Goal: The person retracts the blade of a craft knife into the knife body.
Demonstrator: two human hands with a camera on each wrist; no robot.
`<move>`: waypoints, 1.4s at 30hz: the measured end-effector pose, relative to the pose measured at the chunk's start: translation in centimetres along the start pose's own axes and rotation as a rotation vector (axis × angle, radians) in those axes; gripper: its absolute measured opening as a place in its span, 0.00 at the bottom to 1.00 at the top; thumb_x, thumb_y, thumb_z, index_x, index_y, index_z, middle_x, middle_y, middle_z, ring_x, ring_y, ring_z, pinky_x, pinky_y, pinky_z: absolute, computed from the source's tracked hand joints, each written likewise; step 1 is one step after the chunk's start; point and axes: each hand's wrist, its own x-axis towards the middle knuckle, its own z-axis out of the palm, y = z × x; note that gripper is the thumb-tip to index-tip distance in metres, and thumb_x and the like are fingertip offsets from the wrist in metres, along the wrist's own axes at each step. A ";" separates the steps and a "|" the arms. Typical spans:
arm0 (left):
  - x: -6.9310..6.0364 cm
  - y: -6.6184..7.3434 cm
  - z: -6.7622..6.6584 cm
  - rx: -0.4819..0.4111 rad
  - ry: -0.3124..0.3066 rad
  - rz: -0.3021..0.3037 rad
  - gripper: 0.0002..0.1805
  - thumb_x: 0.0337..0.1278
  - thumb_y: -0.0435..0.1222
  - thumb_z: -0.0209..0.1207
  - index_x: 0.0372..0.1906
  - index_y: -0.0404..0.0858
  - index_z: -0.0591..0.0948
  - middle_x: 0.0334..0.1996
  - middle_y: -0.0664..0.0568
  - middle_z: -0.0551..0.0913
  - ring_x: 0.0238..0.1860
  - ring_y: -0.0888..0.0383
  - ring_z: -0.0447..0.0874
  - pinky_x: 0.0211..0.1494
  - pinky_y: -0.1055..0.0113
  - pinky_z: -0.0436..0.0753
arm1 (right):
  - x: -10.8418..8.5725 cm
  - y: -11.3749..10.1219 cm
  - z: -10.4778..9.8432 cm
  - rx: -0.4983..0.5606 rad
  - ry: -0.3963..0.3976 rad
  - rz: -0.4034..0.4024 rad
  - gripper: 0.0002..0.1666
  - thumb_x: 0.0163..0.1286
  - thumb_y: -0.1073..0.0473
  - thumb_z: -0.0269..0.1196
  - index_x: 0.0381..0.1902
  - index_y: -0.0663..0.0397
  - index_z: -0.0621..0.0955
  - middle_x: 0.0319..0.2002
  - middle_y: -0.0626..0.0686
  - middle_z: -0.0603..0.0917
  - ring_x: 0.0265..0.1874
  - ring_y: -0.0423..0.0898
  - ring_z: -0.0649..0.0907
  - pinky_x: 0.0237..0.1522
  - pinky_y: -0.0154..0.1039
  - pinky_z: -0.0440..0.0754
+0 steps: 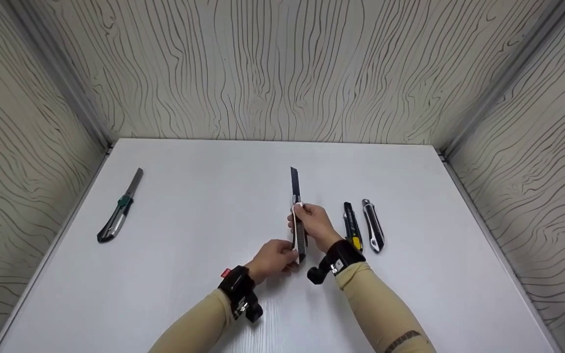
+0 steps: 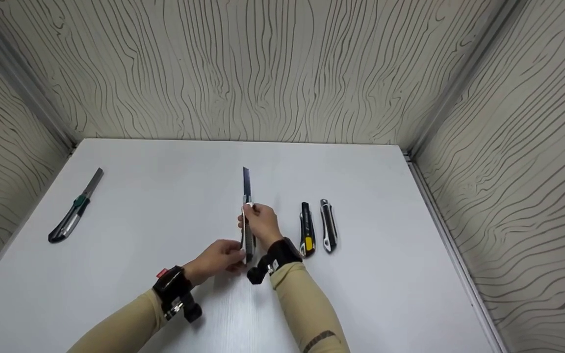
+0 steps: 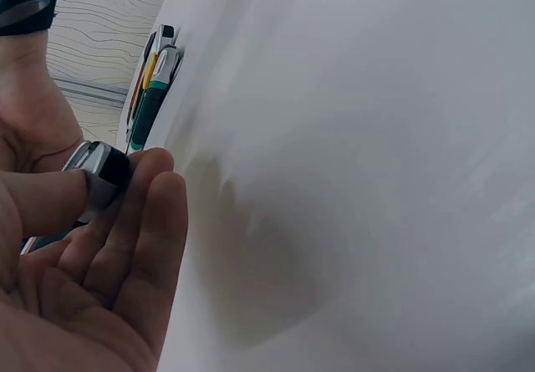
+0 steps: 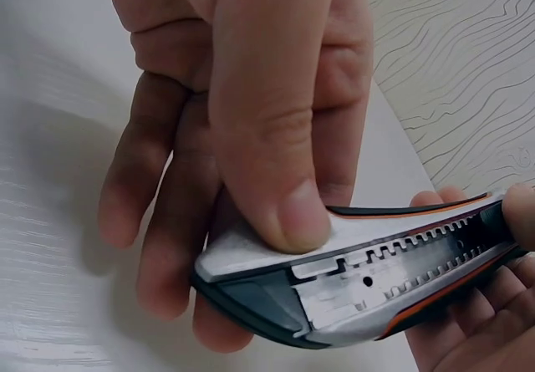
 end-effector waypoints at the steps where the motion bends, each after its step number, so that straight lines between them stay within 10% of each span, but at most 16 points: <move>1: 0.0 -0.1 0.0 -0.001 0.000 -0.001 0.09 0.66 0.32 0.55 0.40 0.29 0.81 0.33 0.37 0.87 0.30 0.55 0.86 0.34 0.64 0.85 | -0.2 -0.3 0.1 0.004 -0.004 -0.002 0.18 0.76 0.52 0.53 0.44 0.63 0.79 0.32 0.52 0.84 0.30 0.42 0.84 0.36 0.34 0.83; 42: -0.2 -0.4 -0.2 0.001 0.023 -0.002 0.09 0.65 0.32 0.54 0.37 0.29 0.82 0.26 0.39 0.85 0.22 0.59 0.78 0.25 0.71 0.77 | 0.1 0.2 0.3 0.050 -0.042 0.021 0.16 0.76 0.64 0.51 0.55 0.69 0.74 0.40 0.58 0.84 0.33 0.42 0.84 0.41 0.35 0.84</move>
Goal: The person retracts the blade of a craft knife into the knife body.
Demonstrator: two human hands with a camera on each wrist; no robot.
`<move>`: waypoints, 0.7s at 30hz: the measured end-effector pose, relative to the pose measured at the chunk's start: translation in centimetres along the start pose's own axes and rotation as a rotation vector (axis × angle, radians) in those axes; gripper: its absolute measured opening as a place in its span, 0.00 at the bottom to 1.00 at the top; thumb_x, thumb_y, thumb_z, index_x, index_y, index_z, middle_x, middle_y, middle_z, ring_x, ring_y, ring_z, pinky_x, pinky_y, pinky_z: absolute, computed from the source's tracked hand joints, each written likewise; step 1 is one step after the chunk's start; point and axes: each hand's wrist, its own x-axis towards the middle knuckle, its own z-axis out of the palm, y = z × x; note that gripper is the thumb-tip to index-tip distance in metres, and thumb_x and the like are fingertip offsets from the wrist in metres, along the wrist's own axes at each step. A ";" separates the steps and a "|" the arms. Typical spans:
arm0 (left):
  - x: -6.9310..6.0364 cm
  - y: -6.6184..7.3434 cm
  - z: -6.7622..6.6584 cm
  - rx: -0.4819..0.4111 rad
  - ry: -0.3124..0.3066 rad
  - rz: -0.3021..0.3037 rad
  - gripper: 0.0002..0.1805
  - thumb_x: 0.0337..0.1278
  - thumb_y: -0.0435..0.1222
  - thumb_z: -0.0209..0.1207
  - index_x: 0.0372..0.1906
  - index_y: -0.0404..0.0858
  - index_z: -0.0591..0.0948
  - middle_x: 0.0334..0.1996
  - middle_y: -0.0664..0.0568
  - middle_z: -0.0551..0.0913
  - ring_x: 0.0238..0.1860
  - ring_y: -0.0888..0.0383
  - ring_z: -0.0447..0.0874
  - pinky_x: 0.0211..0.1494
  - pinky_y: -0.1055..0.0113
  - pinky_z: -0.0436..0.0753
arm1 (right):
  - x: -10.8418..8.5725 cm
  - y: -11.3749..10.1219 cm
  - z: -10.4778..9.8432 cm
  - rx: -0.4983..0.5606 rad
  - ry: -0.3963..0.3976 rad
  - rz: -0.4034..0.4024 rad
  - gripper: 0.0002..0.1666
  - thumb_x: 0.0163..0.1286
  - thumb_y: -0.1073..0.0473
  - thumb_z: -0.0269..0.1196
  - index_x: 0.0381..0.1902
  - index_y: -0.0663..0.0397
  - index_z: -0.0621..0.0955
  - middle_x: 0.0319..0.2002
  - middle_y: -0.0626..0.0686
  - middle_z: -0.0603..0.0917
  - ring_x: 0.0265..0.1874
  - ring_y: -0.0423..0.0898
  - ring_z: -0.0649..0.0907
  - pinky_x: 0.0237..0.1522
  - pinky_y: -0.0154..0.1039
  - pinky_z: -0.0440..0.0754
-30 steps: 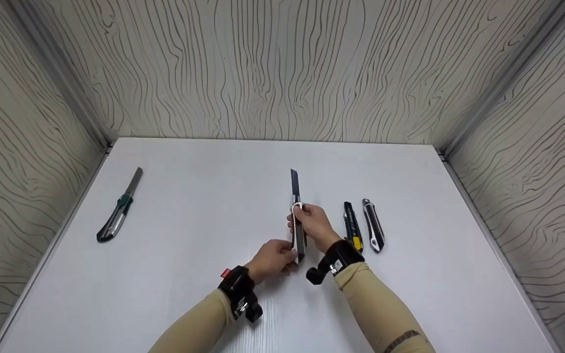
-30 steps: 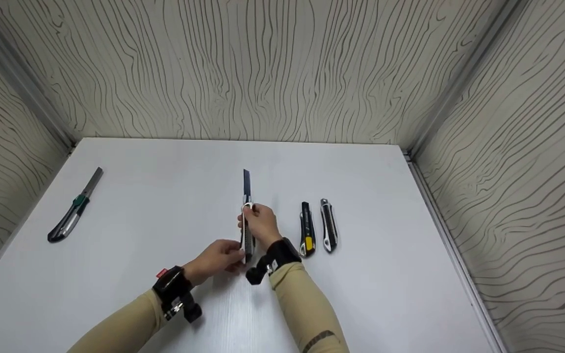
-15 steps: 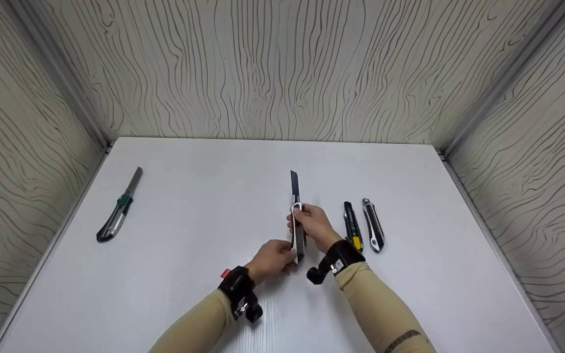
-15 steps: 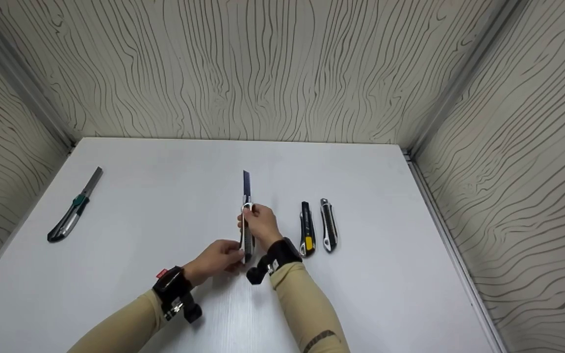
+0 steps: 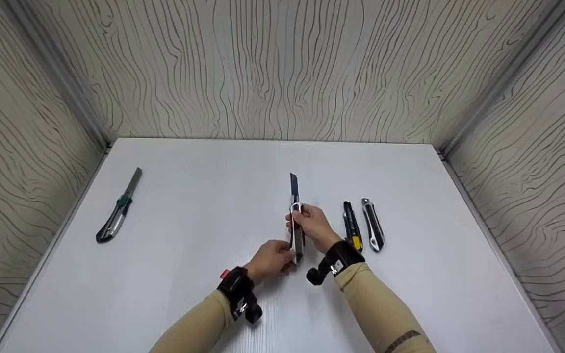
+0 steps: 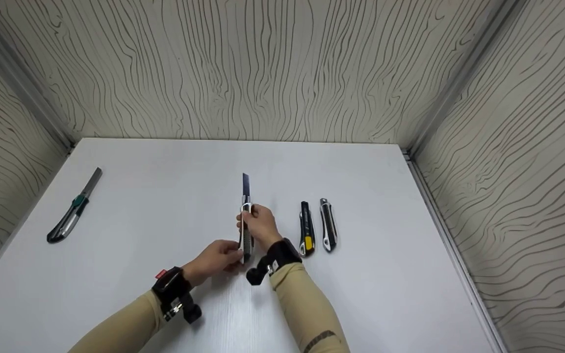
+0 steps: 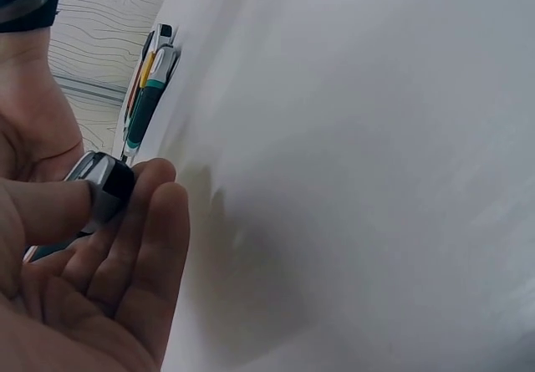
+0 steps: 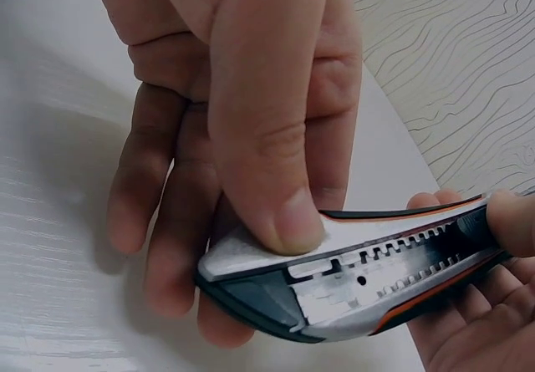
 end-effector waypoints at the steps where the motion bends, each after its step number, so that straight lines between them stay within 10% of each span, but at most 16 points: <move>1: 0.0 0.0 0.0 -0.001 0.002 0.000 0.09 0.65 0.32 0.54 0.37 0.29 0.82 0.25 0.40 0.85 0.22 0.60 0.77 0.25 0.71 0.76 | 0.0 0.0 0.0 -0.006 0.002 0.002 0.16 0.76 0.64 0.51 0.55 0.69 0.74 0.41 0.59 0.84 0.34 0.42 0.84 0.41 0.35 0.84; 15: -0.3 -0.3 0.1 -0.277 -0.122 -0.012 0.12 0.72 0.31 0.44 0.50 0.26 0.70 0.43 0.33 0.83 0.37 0.53 0.84 0.43 0.59 0.85 | 0.2 -0.1 -0.1 0.014 -0.020 -0.006 0.19 0.77 0.61 0.51 0.59 0.67 0.72 0.45 0.60 0.84 0.36 0.42 0.84 0.44 0.37 0.84; 21: -0.1 -0.5 0.3 -0.261 -0.119 0.045 0.13 0.72 0.30 0.43 0.51 0.25 0.73 0.44 0.32 0.82 0.40 0.51 0.85 0.46 0.58 0.86 | -0.2 -0.3 -0.2 0.039 -0.070 0.003 0.20 0.77 0.59 0.51 0.62 0.61 0.71 0.48 0.59 0.84 0.40 0.44 0.85 0.48 0.40 0.85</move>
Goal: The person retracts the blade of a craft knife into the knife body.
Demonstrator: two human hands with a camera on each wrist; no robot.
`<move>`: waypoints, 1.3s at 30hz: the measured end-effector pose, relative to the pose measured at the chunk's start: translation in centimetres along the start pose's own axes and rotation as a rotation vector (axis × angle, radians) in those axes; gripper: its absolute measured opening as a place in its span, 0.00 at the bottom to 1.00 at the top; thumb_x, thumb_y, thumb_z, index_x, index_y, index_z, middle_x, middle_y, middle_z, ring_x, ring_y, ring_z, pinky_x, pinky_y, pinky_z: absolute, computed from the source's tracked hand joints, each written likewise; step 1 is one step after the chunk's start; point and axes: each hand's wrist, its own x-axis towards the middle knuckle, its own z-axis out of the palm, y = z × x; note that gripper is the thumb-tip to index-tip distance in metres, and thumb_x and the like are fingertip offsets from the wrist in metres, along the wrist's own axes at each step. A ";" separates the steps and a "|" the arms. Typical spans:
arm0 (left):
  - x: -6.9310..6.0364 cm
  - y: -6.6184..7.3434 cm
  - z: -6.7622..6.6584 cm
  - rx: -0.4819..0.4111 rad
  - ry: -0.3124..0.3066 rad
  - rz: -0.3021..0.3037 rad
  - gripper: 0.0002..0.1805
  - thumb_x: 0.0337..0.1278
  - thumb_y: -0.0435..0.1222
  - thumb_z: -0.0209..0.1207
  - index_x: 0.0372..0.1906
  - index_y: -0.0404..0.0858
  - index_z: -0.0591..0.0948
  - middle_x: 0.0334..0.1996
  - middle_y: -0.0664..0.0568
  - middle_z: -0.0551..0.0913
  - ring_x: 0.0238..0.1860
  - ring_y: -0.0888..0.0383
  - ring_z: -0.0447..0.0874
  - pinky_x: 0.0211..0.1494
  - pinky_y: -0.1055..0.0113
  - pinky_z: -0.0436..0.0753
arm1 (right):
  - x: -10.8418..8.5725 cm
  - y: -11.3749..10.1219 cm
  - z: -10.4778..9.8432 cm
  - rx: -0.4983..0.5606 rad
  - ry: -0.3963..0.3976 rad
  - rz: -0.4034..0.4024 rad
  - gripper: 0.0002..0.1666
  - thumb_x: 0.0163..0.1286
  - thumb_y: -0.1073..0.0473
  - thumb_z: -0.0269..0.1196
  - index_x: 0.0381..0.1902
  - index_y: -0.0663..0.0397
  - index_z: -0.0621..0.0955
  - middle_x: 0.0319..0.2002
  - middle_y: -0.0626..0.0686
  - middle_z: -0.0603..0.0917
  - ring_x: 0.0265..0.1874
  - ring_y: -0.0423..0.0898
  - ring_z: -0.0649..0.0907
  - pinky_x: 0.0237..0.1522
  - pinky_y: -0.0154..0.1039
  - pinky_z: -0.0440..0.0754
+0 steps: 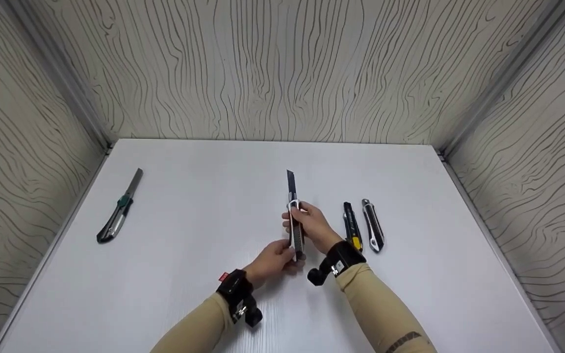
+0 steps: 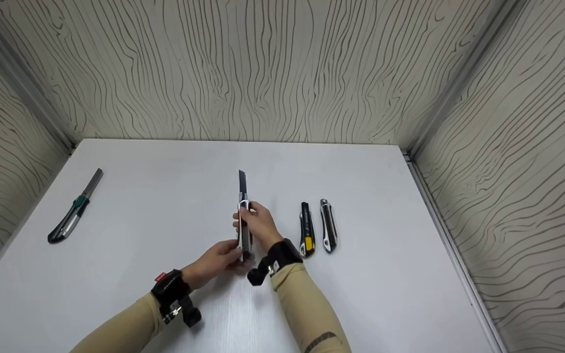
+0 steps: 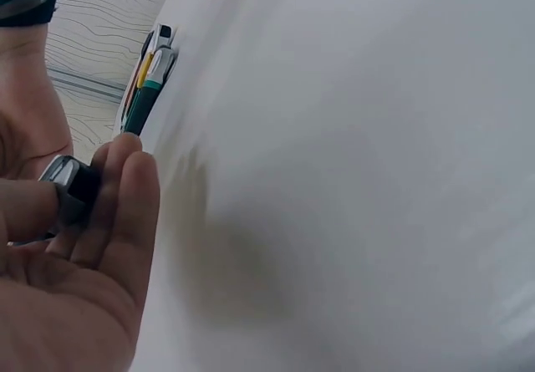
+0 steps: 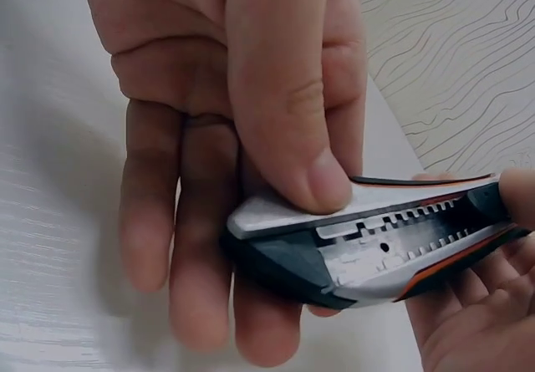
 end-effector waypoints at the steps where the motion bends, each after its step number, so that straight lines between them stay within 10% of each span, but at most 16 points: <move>1: 0.0 0.0 0.1 0.008 0.006 0.005 0.13 0.72 0.30 0.43 0.51 0.25 0.73 0.44 0.32 0.82 0.40 0.51 0.85 0.45 0.58 0.86 | -0.1 0.0 0.0 0.008 -0.008 0.010 0.20 0.77 0.58 0.51 0.62 0.62 0.72 0.48 0.59 0.84 0.40 0.44 0.86 0.49 0.40 0.85; 39: -0.2 -0.2 0.2 0.029 0.050 -0.020 0.13 0.70 0.30 0.43 0.48 0.25 0.74 0.39 0.37 0.83 0.35 0.56 0.82 0.42 0.62 0.85 | 0.1 0.4 0.5 0.035 -0.041 -0.020 0.19 0.76 0.66 0.49 0.60 0.72 0.69 0.42 0.55 0.81 0.37 0.42 0.83 0.46 0.36 0.84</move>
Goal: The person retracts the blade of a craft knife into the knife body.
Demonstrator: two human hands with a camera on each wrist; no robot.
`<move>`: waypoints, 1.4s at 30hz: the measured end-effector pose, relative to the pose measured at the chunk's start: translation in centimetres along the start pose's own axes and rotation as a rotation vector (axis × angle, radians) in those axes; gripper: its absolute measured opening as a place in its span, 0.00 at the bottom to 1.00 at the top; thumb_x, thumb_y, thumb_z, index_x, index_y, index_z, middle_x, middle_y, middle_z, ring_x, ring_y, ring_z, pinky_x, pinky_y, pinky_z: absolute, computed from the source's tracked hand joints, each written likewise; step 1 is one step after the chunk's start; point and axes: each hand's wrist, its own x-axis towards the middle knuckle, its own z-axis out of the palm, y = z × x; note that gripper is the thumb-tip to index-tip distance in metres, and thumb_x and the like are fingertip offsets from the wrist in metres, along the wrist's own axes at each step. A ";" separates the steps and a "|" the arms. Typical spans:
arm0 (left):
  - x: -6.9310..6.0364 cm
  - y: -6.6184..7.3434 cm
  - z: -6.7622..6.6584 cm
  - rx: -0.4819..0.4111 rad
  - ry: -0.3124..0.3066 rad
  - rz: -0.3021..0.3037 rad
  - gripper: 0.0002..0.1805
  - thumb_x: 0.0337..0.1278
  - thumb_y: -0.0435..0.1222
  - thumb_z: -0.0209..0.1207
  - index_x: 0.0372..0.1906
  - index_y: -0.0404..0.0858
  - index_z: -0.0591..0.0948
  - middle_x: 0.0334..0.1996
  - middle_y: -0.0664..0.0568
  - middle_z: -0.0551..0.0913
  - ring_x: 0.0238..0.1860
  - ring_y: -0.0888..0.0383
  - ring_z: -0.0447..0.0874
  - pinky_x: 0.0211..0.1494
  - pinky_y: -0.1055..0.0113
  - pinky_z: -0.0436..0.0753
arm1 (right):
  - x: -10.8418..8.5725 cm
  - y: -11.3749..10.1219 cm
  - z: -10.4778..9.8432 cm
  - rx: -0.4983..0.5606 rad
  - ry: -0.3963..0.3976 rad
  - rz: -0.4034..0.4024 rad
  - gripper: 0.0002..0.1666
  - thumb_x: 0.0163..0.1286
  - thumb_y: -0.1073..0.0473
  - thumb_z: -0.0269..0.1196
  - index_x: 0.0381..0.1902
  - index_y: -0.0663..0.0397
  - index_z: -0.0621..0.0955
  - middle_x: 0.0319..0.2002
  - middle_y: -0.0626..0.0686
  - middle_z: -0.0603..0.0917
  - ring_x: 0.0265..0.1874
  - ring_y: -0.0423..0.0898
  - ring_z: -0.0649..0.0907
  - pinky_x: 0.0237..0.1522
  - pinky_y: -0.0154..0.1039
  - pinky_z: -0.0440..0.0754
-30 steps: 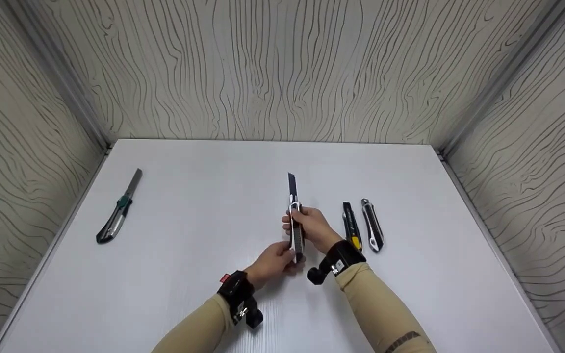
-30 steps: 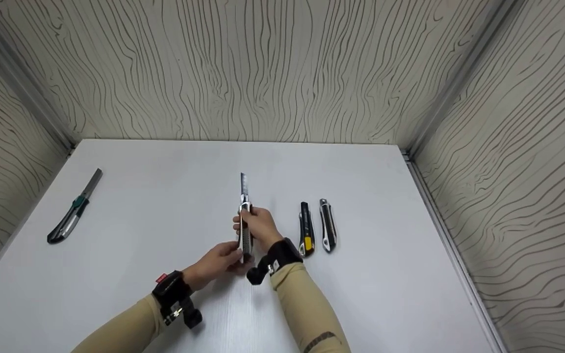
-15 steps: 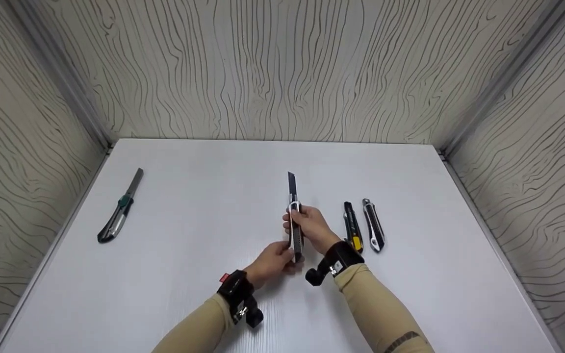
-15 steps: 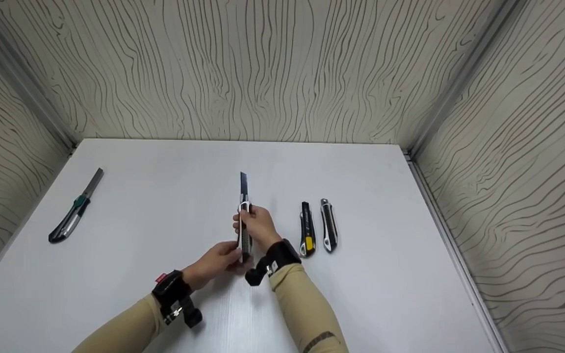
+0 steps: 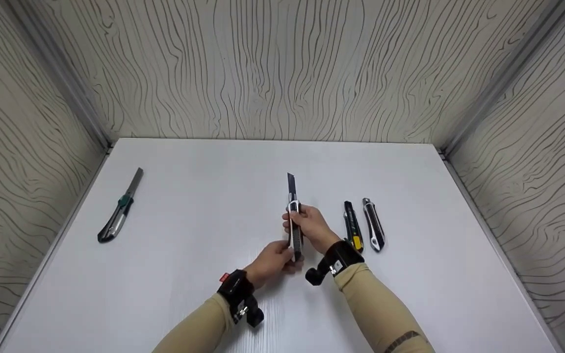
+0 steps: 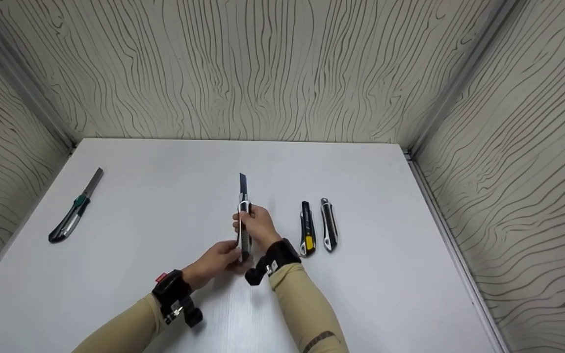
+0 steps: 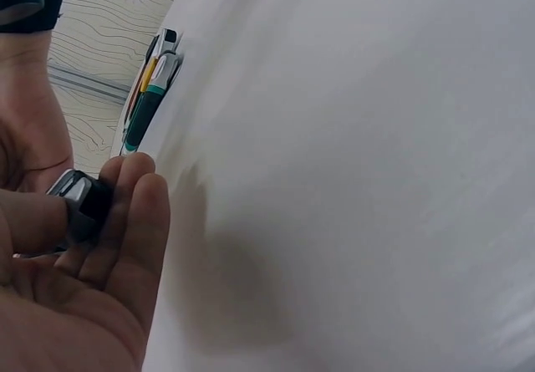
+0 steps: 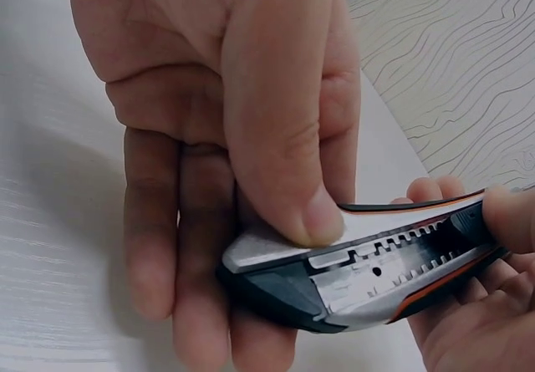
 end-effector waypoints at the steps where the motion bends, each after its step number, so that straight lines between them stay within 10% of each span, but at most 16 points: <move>1: 0.0 0.0 0.0 -0.004 -0.001 -0.001 0.13 0.70 0.29 0.43 0.49 0.24 0.74 0.39 0.37 0.83 0.36 0.56 0.82 0.43 0.62 0.85 | 0.0 0.0 0.0 -0.006 -0.002 0.001 0.19 0.76 0.66 0.48 0.60 0.72 0.69 0.43 0.57 0.81 0.37 0.42 0.83 0.46 0.36 0.84; 42: -0.3 -0.4 0.0 -0.099 0.005 -0.004 0.18 0.74 0.33 0.42 0.59 0.26 0.70 0.47 0.35 0.83 0.46 0.49 0.87 0.51 0.57 0.85 | -0.3 -0.2 -0.5 -0.074 -0.087 -0.034 0.25 0.75 0.69 0.49 0.67 0.72 0.63 0.60 0.69 0.75 0.44 0.42 0.83 0.55 0.38 0.82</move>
